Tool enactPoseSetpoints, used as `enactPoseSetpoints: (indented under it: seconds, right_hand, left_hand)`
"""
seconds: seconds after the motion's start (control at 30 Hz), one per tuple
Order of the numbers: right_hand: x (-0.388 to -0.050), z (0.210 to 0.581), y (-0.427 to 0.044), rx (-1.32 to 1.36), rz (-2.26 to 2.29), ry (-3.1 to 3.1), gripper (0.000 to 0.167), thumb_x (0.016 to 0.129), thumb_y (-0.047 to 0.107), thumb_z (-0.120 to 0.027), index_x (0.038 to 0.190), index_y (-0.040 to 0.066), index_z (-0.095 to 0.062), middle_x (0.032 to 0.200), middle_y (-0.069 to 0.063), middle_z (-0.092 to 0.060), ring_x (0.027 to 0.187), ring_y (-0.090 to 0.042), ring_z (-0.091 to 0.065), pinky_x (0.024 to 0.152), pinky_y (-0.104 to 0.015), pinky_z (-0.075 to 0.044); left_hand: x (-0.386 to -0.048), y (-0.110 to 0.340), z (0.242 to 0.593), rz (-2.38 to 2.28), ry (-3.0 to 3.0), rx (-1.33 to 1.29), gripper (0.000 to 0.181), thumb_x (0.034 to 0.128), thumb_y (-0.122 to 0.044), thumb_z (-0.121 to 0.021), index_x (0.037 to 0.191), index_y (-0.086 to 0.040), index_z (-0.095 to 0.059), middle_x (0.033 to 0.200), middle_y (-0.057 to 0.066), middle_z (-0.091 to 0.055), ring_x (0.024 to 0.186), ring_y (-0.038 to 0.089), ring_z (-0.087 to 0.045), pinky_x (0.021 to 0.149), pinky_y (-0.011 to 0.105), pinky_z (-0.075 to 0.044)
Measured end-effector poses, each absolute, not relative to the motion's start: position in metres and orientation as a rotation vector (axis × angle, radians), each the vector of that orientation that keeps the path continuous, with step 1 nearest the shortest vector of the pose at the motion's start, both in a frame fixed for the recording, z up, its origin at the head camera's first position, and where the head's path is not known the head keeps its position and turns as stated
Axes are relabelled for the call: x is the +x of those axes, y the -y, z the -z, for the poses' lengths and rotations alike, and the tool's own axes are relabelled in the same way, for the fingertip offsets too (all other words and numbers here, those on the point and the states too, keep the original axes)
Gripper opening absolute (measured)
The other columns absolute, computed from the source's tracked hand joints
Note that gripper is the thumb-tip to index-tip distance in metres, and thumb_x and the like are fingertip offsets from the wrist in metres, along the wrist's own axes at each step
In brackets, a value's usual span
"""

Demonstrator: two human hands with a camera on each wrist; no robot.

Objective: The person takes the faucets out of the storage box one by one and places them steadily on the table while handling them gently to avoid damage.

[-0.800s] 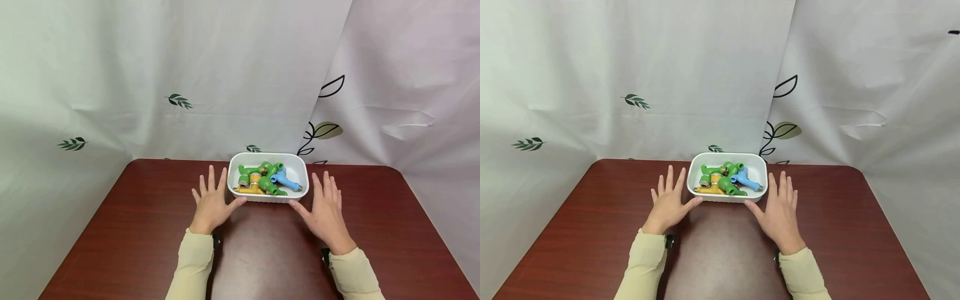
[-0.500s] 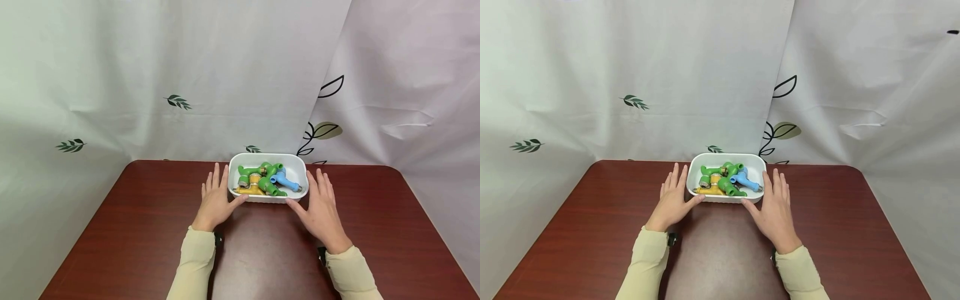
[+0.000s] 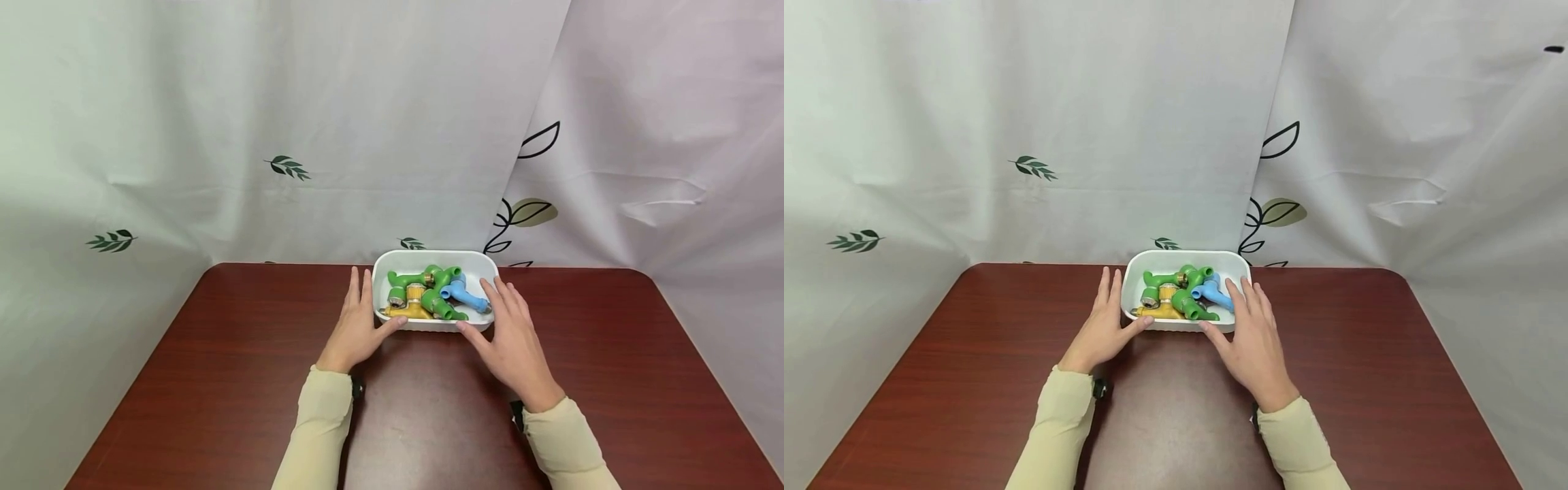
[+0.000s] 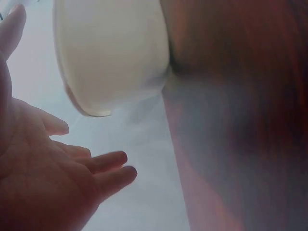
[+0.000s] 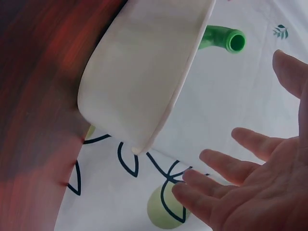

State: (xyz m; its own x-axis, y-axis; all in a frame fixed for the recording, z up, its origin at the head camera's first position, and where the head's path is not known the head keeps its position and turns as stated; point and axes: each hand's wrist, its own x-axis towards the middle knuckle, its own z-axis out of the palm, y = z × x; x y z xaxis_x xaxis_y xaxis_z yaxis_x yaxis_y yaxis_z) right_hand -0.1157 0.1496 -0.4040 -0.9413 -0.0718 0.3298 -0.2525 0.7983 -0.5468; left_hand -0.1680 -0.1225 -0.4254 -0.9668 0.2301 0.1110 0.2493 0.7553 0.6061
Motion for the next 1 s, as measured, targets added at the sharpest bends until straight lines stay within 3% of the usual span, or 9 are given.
enactPoseSetpoints:
  seconds: [0.27, 0.57, 1.0]
  right_hand:
    - [-0.116, 0.406, -0.138, 0.332, -0.922, 2.675, 0.072, 0.092, 0.036, -0.074, 0.151, 0.006, -0.045, 0.151, -0.022, -0.043, 0.138, -0.040, -0.040, 0.110, -0.058, -0.036]
    - [-0.122, 0.408, -0.128, 0.405, -0.890, 2.627, 0.062, 0.094, 0.029, -0.073, 0.147, 0.007, -0.050, 0.145, -0.016, -0.053, 0.134, -0.034, -0.048, 0.109, -0.054, -0.039]
    - [-0.136, 0.413, -0.118, 0.452, -0.883, 2.635, 0.043, 0.094, 0.025, -0.074, 0.132, 0.007, -0.067, 0.128, -0.013, -0.067, 0.120, -0.032, -0.061, 0.098, -0.052, -0.048]
  left_hand:
    - [-0.172, 0.123, 0.434, 1.029, 2.940, -0.435, 0.112, 0.0889, -0.059, -0.069, 0.161, -0.001, -0.005, 0.169, 0.011, 0.005, 0.154, 0.027, -0.009, 0.119, 0.047, -0.027]
    - [-0.172, 0.122, 0.435, 1.001, 2.973, -0.443, 0.104, 0.0943, -0.052, -0.066, 0.159, 0.003, -0.007, 0.168, 0.016, 0.000, 0.150, 0.030, -0.025, 0.115, 0.046, -0.034]
    - [-0.173, 0.121, 0.432, 1.062, 2.943, -0.490, 0.098, 0.0957, -0.041, -0.069, 0.157, 0.008, -0.010, 0.165, 0.024, -0.013, 0.150, 0.031, -0.022, 0.118, 0.045, -0.029]
